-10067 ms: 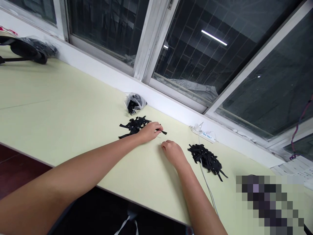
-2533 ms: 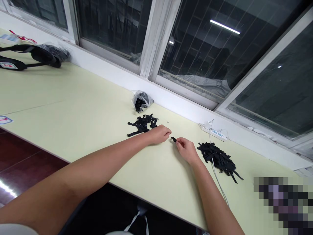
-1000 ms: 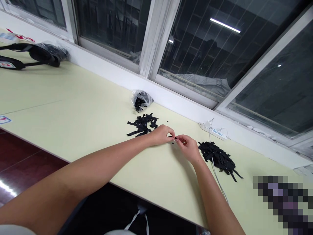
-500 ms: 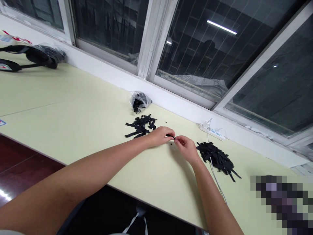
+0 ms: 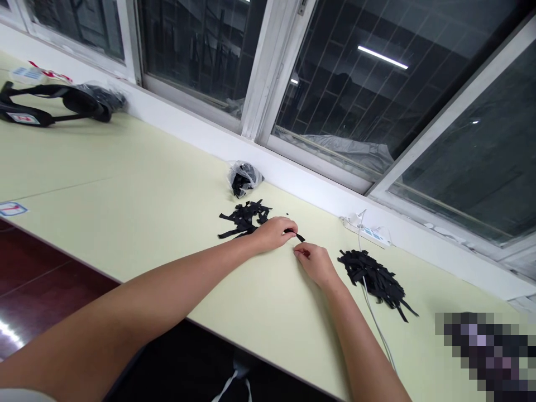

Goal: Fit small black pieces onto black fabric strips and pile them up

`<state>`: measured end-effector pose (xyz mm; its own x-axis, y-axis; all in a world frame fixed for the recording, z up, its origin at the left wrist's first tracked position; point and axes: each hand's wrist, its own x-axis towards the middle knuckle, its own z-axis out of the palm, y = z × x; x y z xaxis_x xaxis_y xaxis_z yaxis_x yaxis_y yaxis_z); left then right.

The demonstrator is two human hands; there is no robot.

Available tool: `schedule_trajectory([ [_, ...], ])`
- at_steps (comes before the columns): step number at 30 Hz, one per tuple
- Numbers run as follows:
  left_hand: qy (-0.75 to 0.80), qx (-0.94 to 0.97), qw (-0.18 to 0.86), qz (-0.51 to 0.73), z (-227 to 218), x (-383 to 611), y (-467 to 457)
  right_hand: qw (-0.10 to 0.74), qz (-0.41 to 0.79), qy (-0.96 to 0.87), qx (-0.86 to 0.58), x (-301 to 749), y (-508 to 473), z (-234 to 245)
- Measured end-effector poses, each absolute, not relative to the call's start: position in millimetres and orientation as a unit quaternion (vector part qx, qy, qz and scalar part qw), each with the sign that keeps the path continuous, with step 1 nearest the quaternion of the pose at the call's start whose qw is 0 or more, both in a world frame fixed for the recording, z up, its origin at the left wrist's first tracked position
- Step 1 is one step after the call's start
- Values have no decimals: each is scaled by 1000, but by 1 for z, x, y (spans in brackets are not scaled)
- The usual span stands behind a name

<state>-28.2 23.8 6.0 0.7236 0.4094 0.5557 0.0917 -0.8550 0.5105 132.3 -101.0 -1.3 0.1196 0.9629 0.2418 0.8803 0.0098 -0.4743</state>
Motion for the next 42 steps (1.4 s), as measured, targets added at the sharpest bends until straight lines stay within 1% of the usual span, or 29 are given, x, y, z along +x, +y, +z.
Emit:
schedule_trajectory([
  [5, 141, 901, 227, 342, 6, -28, 24, 214, 35, -669, -711, 136, -98, -2],
  [14, 139, 895, 234, 354, 8, -28, 23, 202, 27, -660, -723, 138, -102, 0],
  [24, 138, 896, 226, 356, 9, -29, 23, 167, -37, -630, -757, 145, -102, -5],
  [30, 142, 893, 223, 363, 9, -30, 23, 184, -34, -630, -754, 140, -103, -5],
  [32, 137, 896, 219, 361, 9, -30, 23, 209, -10, -633, -745, 140, -105, -2],
  [34, 130, 898, 215, 361, 9, -29, 23, 264, 16, -623, -736, 144, -106, 2],
  [39, 93, 911, 189, 354, 9, -27, 20, 480, 39, -542, -689, 153, -105, 16],
  [40, 80, 915, 184, 351, 10, -26, 18, 505, 43, -539, -673, 152, -105, 18],
  [42, 56, 918, 181, 348, 10, -25, 15, 520, 55, -555, -647, 146, -105, 21],
])
